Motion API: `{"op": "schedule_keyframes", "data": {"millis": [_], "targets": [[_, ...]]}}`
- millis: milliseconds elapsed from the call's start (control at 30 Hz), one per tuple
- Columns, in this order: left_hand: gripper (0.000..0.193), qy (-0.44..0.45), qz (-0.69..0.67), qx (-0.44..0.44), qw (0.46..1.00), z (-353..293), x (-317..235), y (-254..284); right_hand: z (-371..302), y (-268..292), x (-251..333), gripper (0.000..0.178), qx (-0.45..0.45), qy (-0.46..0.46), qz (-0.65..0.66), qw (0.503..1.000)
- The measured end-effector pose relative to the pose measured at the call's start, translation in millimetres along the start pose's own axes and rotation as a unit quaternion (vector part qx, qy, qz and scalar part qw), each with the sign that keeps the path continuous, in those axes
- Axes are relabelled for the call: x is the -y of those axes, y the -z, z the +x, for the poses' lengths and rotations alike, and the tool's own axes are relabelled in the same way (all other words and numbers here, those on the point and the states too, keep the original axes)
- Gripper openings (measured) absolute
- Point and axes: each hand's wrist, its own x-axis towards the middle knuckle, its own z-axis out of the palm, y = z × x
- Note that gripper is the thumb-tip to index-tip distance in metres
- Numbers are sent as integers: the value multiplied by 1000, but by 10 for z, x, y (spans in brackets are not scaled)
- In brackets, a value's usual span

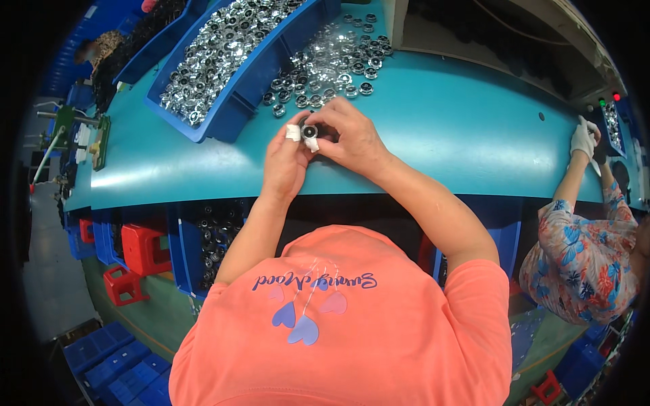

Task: Assembling small metal components into a housing at a factory workbench.

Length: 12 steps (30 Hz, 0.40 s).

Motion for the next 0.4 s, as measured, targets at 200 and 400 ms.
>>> {"op": "schedule_keyframes", "data": {"millis": [200, 400], "targets": [[41, -8, 40, -3, 999, -9, -57, -4, 6, 24, -32, 31, -10, -31, 41, 999], [45, -42, 72, 6, 997, -11, -41, -5, 3, 13, 21, 29, -25, -45, 19, 999]]}}
